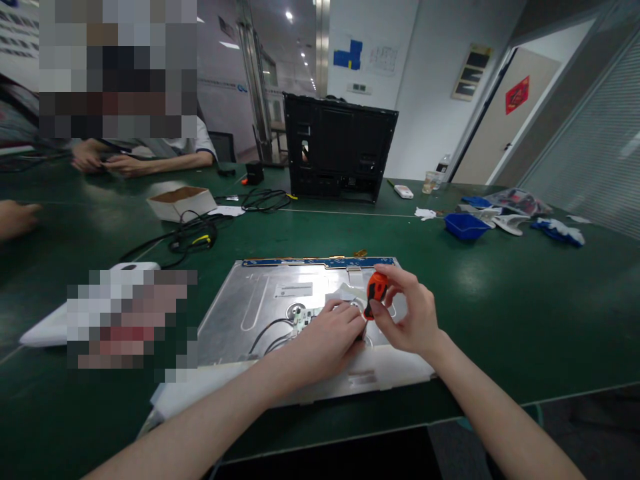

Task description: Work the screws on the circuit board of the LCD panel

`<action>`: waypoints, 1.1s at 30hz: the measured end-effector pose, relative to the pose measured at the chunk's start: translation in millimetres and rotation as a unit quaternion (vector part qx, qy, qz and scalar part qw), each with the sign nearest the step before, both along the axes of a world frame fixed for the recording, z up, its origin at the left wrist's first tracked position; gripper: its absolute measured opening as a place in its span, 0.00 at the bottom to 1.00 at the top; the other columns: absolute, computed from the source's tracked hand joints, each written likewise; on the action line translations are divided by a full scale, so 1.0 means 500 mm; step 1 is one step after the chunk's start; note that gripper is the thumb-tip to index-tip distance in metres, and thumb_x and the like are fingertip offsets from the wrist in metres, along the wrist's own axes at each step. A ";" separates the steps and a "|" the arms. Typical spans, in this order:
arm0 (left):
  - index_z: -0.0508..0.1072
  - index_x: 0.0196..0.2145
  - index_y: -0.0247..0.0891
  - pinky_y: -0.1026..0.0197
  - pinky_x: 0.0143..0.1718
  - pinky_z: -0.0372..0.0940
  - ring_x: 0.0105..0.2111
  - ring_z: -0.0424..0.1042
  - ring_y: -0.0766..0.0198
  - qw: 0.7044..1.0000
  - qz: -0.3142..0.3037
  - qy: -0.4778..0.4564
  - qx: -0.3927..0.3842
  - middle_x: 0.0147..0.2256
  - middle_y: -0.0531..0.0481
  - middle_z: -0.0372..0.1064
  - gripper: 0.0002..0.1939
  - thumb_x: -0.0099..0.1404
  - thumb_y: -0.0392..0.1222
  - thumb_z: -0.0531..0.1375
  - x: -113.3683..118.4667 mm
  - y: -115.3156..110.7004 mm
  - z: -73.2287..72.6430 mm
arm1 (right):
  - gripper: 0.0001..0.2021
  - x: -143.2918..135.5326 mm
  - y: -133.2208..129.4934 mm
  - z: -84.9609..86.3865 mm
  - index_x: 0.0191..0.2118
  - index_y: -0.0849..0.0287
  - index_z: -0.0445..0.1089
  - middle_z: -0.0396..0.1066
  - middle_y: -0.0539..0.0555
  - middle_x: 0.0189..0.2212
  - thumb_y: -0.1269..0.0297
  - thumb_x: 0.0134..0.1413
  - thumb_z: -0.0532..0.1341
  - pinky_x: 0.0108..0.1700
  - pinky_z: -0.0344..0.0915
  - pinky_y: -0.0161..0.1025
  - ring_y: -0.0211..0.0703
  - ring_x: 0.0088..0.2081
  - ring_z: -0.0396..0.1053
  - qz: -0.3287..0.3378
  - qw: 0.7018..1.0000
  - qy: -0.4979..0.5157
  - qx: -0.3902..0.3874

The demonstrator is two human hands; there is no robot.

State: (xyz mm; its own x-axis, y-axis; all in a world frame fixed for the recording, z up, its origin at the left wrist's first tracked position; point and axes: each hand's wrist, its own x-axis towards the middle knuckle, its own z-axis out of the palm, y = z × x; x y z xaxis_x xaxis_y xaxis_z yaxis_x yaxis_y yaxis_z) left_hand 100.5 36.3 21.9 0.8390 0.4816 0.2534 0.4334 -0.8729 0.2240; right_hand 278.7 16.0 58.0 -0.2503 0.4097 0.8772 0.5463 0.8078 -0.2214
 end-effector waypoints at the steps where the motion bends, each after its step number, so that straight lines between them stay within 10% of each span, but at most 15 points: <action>1: 0.71 0.41 0.36 0.46 0.54 0.60 0.45 0.70 0.52 1.000 0.000 0.001 0.000 0.43 0.43 0.73 0.06 0.69 0.33 0.54 0.000 0.000 0.001 | 0.23 0.000 0.000 0.000 0.60 0.55 0.59 0.72 0.49 0.32 0.70 0.59 0.58 0.22 0.68 0.33 0.36 0.23 0.68 0.002 1.000 0.000 -0.001; 33: 0.70 0.42 0.37 0.45 0.55 0.58 0.46 0.69 0.51 1.000 -0.003 0.002 -0.009 0.44 0.43 0.72 0.06 0.68 0.34 0.56 -0.002 0.000 -0.003 | 0.25 -0.002 0.002 -0.006 0.60 0.54 0.59 0.73 0.49 0.31 0.70 0.57 0.58 0.23 0.69 0.33 0.36 0.23 0.68 0.000 1.000 0.003 -0.018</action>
